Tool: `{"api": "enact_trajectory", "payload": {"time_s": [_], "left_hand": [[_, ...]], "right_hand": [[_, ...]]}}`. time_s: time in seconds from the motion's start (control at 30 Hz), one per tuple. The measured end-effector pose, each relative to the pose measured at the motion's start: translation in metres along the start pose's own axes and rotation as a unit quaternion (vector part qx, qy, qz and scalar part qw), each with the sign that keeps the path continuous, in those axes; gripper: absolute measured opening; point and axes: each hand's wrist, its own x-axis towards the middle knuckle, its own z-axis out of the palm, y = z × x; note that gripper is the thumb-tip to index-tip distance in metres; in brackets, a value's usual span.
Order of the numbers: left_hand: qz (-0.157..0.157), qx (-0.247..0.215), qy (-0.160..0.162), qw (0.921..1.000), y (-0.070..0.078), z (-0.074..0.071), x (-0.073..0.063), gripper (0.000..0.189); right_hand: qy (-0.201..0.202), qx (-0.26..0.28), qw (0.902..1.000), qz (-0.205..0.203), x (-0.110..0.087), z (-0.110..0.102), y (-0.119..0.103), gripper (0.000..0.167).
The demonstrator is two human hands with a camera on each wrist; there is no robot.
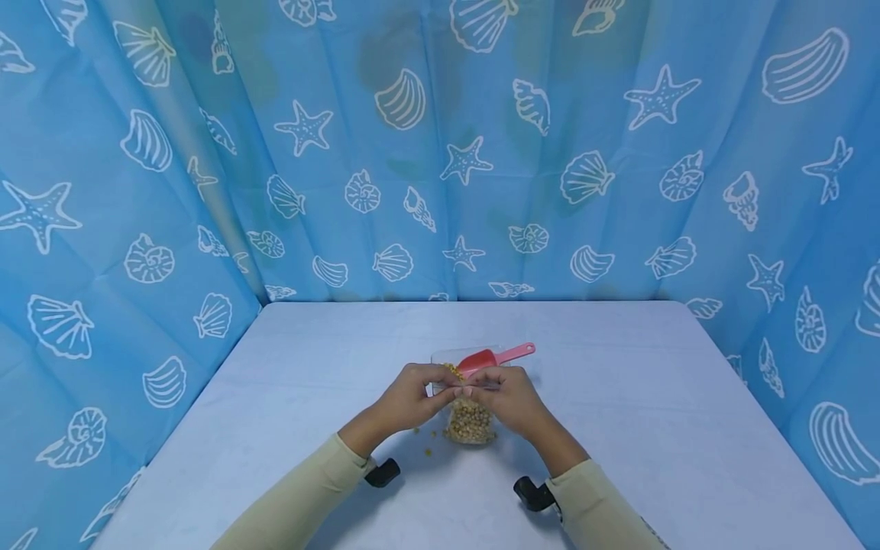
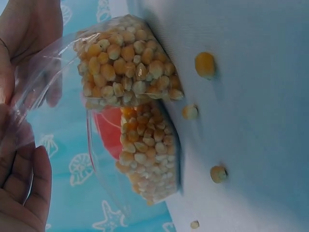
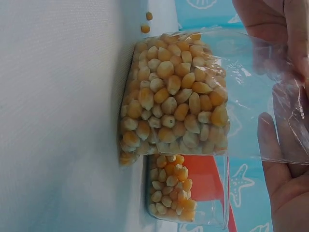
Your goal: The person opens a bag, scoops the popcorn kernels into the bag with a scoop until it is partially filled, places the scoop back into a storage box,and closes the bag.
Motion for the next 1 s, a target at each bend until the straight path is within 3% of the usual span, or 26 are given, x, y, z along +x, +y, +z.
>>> {"api": "enact_trajectory", "payload": {"time_s": [0.23, 0.6, 0.77, 1.0], "left_hand": [[-0.018, -0.012, 0.006, 0.9998, -0.006, -0.005, -0.005, 0.014], [-0.015, -0.023, 0.008, 0.9996, -0.007, -0.011, -0.013, 0.008], [-0.031, -0.017, 0.005, 0.9994, -0.009, -0.013, -0.016, 0.007], [-0.047, -0.01, 0.005, 0.9988, -0.012, -0.016, -0.019, 0.008]], "right_hand": [[0.002, -0.01, 0.9998, 0.014, -0.001, -0.003, -0.001, 0.016], [-0.003, -0.031, 0.9992, 0.027, -0.005, -0.012, 0.004, 0.012], [0.007, -0.023, 0.999, 0.038, -0.009, -0.019, 0.007, 0.015], [0.003, 0.016, 0.9999, -0.004, -0.011, -0.027, 0.017, 0.016]]}}
